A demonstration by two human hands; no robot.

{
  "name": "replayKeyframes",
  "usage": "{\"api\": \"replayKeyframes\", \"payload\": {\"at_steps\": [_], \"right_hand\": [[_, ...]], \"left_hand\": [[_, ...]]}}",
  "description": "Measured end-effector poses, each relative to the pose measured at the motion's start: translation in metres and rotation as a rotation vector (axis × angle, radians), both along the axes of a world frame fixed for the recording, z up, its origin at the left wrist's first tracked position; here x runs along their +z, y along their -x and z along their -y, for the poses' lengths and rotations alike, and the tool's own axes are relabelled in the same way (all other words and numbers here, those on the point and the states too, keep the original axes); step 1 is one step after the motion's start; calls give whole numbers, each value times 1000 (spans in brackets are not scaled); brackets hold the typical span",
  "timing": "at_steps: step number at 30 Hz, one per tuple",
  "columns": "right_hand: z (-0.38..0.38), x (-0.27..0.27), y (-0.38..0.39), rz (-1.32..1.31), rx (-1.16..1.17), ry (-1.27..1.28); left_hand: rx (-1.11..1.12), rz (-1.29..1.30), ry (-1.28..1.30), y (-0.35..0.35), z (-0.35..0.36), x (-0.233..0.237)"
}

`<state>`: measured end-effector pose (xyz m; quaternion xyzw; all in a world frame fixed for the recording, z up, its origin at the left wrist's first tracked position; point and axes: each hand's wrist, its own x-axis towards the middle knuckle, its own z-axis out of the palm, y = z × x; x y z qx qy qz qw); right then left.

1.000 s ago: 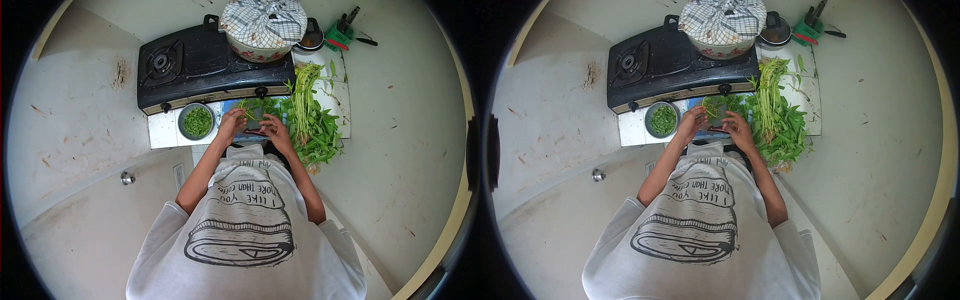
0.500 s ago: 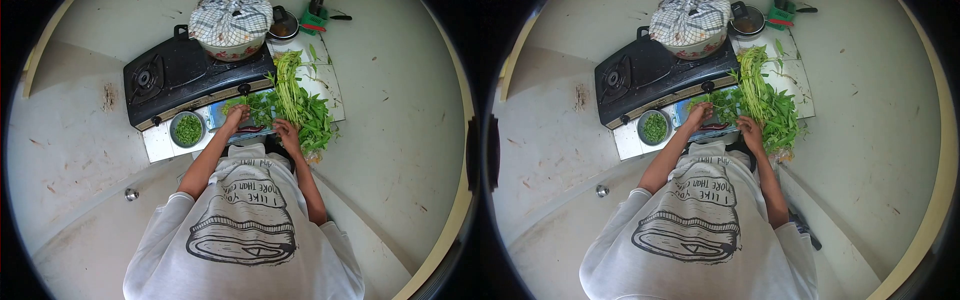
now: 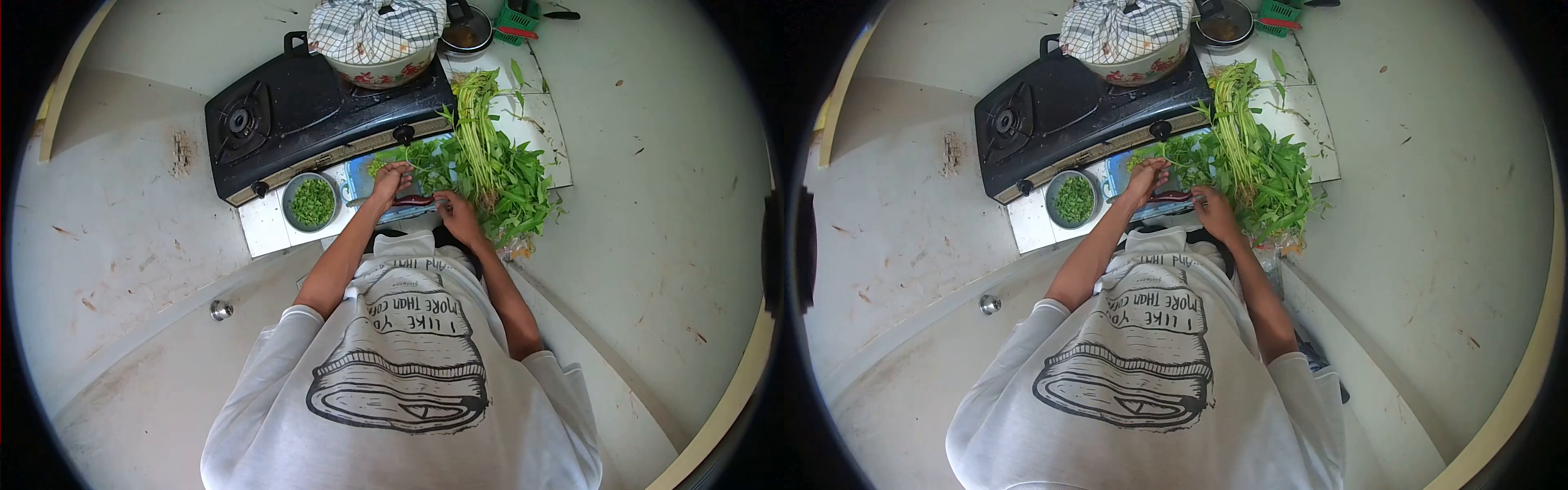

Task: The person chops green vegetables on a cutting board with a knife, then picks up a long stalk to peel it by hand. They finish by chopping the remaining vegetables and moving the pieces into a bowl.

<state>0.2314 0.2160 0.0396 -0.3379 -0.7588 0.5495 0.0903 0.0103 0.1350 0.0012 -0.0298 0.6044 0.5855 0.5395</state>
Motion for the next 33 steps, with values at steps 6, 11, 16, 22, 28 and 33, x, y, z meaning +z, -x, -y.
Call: {"api": "replayKeyframes", "payload": {"at_steps": [6,11,16,22,28,33], "right_hand": [[4,-9,-7,-9,97,-29],[1,-15,-18,-3,84,2],[-3,-16,-26,33,73,30],[-7,-13,-40,28,0,71],[-8,-9,-58,23,-78,124],[-15,-12,-64,53,-61,133]], "left_hand": [[-113,-195,-25,-4,14,14],[-402,-496,-21,-11,26,6],[-688,-966,-104,-32,-2,26],[-979,-1224,-185,-43,-26,10],[-971,-1399,36,-36,-15,16],[-904,-1503,23,-22,-4,20]]}}
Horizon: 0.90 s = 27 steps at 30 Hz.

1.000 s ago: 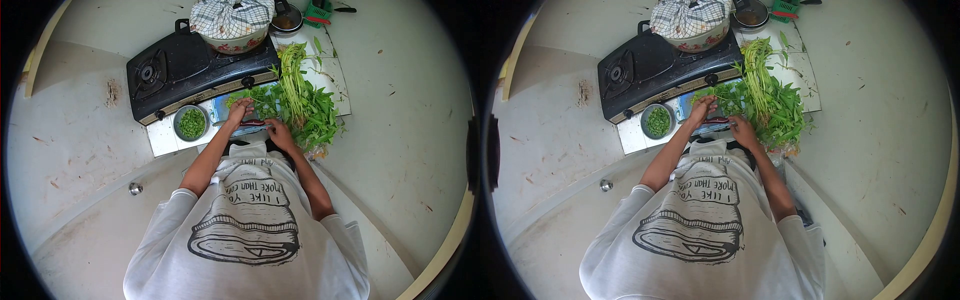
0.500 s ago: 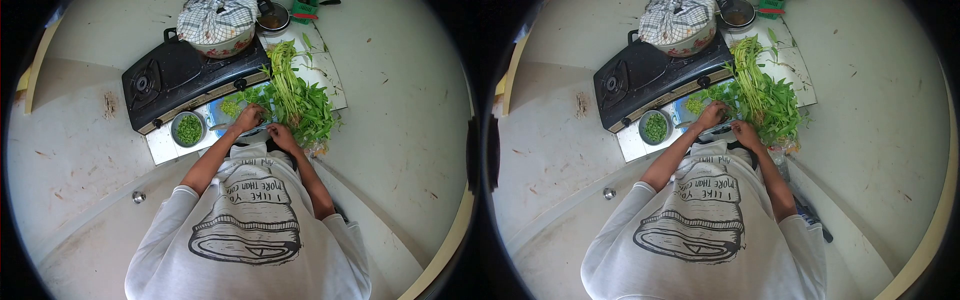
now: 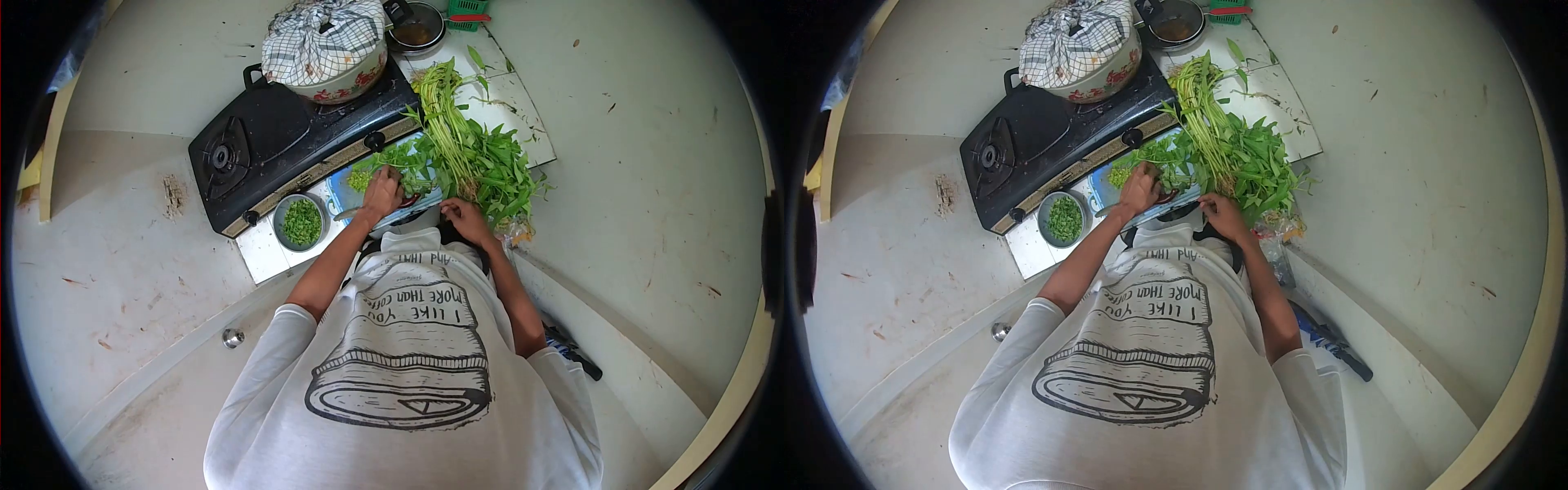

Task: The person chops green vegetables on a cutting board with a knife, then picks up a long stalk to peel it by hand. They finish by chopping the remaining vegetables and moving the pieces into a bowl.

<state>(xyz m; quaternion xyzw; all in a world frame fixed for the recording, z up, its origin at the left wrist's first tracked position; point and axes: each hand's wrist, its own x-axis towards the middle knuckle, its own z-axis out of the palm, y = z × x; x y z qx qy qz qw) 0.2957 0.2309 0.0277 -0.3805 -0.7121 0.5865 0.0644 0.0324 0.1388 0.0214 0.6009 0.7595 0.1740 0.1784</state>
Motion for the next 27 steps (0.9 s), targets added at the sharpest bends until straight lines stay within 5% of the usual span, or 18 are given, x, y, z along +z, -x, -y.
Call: {"api": "replayKeyframes", "payload": {"at_steps": [10,22,27], "right_hand": [[-11,6,-9,12,28,82],[-11,-5,-14,23,50,36],[-11,-6,-13,1,27,56]], "left_hand": [[-185,-47,-187,-22,-43,16],[-295,-373,37,-31,-47,-24],[-235,-185,57,-22,-45,-2]]}}
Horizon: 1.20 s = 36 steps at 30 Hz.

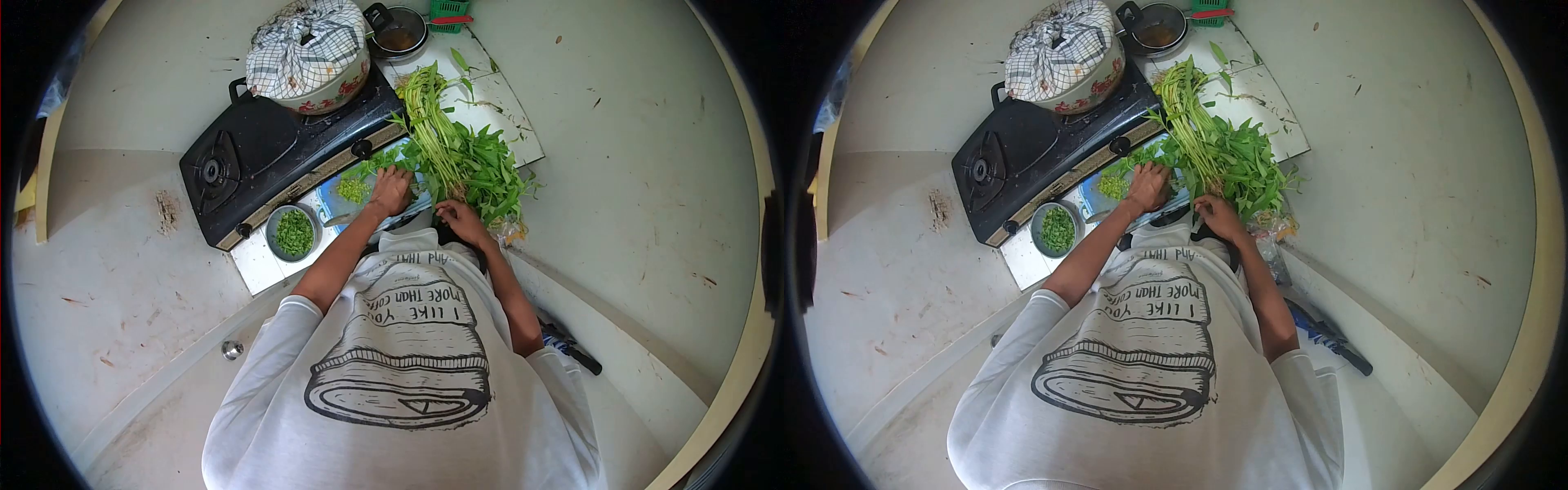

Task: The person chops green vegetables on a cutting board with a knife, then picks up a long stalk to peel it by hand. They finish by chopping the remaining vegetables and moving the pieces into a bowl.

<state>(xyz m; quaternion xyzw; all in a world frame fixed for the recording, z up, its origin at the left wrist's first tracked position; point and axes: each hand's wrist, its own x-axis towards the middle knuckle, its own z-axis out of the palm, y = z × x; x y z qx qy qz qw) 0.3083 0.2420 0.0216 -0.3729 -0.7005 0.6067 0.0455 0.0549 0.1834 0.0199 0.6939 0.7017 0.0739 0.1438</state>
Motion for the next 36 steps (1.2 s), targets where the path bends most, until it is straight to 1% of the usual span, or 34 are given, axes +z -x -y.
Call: {"api": "replayKeyframes", "payload": {"at_steps": [1,4,7,10,14,19,21,24,25,28,30,34,36], "right_hand": [[0,0,2,2,0,8],[-2,4,4,11,5,7],[-4,11,9,5,19,-6],[-6,12,13,-23,17,49],[-9,6,22,-65,21,121],[-19,32,39,-171,-68,258],[-25,43,52,-198,-138,301],[-28,68,76,-279,-274,290],[-31,66,80,-300,-256,260],[-39,52,90,-333,-194,147],[-42,46,93,-306,-142,43],[-39,48,91,-291,-217,-6],[-38,50,89,-314,-246,-18]], "left_hand": [[28,53,1,3,1,4],[173,346,48,14,2,24],[364,684,46,26,6,16],[389,914,4,38,12,8],[442,1056,8,38,18,9],[468,1215,4,29,18,28],[421,1215,-7,26,19,38],[365,1218,16,19,20,54],[349,1218,30,18,21,60],[309,1102,91,18,22,77],[310,991,110,17,23,87],[281,726,98,18,27,90],[212,516,-30,18,32,90]]}}
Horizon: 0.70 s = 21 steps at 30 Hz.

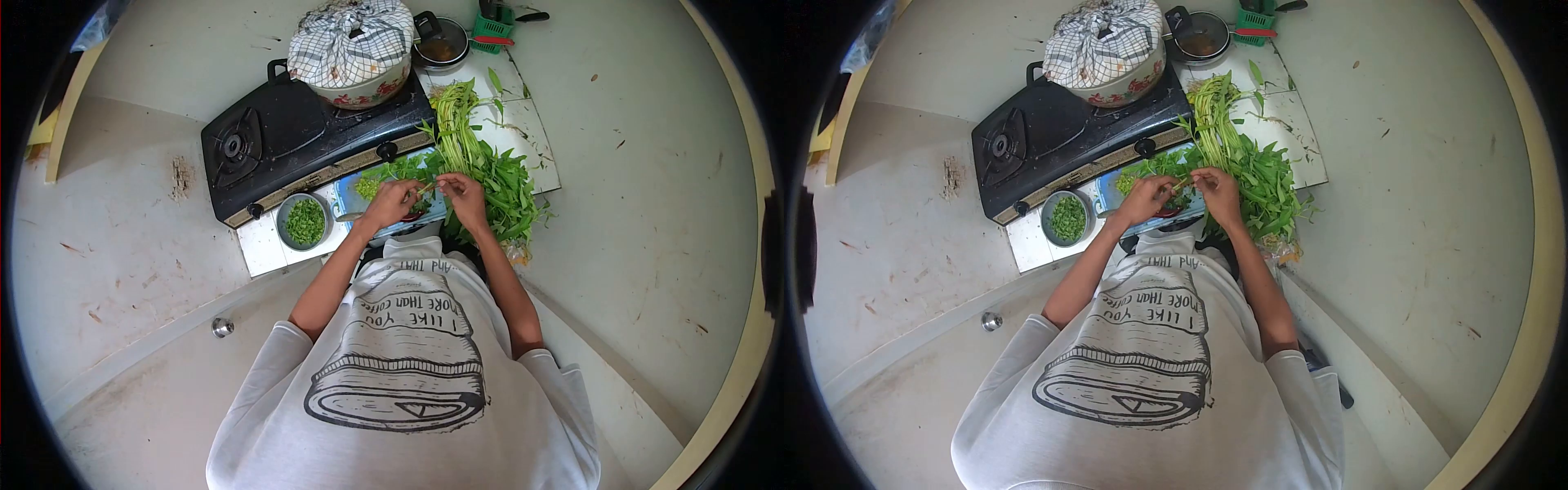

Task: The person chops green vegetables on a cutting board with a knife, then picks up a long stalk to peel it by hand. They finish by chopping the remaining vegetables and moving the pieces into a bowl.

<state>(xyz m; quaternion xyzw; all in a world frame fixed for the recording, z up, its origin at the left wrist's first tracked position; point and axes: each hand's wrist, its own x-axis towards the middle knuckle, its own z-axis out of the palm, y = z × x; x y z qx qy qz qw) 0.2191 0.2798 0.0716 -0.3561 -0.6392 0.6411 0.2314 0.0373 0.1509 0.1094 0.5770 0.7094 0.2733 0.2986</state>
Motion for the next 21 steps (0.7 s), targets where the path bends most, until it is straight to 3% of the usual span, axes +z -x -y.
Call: {"api": "replayKeyframes", "payload": {"at_steps": [1,4,9,13,15,18,21], "right_hand": [[1,0,0,-15,-3,11],[7,4,-1,-36,13,4],[15,15,4,-52,106,-128],[22,0,5,-61,176,81],[23,-19,3,-91,201,100],[23,-22,0,-70,69,360],[15,-55,-9,71,128,-3]], "left_hand": [[-19,-112,-57,0,2,0],[31,-88,-19,-3,3,1],[164,184,50,-10,1,0],[385,639,12,-7,8,-30],[517,655,1,-2,14,-55],[595,628,19,2,27,-75],[606,619,49,3,36,-71]]}}
